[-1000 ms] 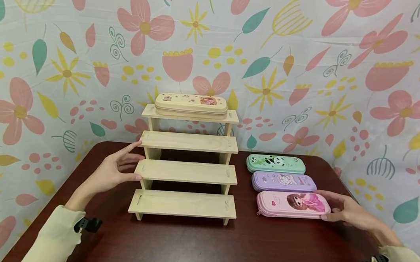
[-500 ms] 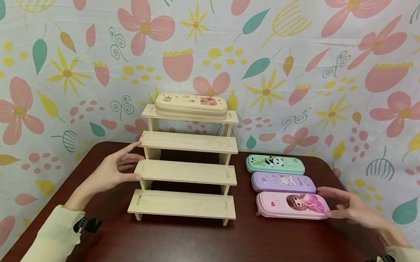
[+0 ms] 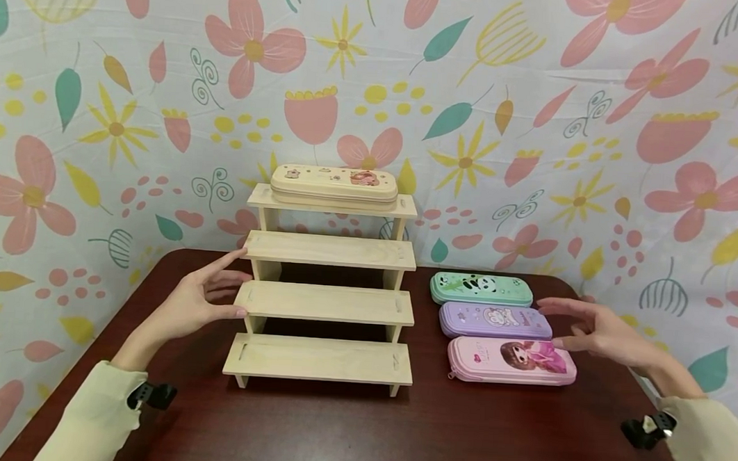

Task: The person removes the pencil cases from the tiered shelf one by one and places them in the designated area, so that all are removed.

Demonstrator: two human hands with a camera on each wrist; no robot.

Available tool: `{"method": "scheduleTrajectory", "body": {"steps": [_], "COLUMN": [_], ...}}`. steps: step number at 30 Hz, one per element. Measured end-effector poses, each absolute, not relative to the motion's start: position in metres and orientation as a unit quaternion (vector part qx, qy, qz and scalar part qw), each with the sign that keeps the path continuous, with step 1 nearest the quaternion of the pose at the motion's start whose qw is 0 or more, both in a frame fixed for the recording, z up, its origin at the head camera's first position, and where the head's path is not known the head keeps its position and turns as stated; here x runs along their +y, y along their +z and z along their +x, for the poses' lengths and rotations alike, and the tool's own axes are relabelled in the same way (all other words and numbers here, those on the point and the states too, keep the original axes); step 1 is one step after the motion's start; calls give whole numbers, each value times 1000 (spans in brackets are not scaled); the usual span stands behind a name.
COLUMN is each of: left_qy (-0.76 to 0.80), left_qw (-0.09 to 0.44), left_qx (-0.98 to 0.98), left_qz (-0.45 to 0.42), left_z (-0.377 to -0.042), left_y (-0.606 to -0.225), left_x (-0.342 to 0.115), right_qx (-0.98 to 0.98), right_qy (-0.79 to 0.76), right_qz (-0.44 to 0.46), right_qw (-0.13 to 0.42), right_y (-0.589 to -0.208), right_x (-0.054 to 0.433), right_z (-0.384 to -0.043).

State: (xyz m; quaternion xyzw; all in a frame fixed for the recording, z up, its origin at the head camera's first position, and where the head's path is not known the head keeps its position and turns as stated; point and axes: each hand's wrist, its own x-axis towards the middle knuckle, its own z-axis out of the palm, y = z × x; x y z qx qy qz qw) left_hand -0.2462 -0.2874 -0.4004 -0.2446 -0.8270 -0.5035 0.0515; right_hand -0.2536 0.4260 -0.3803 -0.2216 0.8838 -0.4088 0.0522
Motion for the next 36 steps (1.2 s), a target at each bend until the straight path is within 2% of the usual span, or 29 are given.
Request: {"method": "scheduleTrajectory", "body": {"steps": [4,24,30,36], "left_qy": [-502,-503,-509,-508], "left_qw": [52,52,50,49], "left_qx": [-828,-828,-824,-825], "left_qz": [-244,-244,-243,-242], "left_z": [-246,-248,-248,-247], "left_y": [-400,-401,-401,-401], "left_x": [-287,-288,-288,-289], "right_qx": [878,861,859,858], "right_qy": [-404,-416,-423,-433], "right_qz": [-254,-290,-284,-274], "right_qw": [44,35,46,34], "right_y": [-368,-321,-309,-300], "right_x": [408,297,273,253], "right_z": [-264,-311,-323,-337]}}
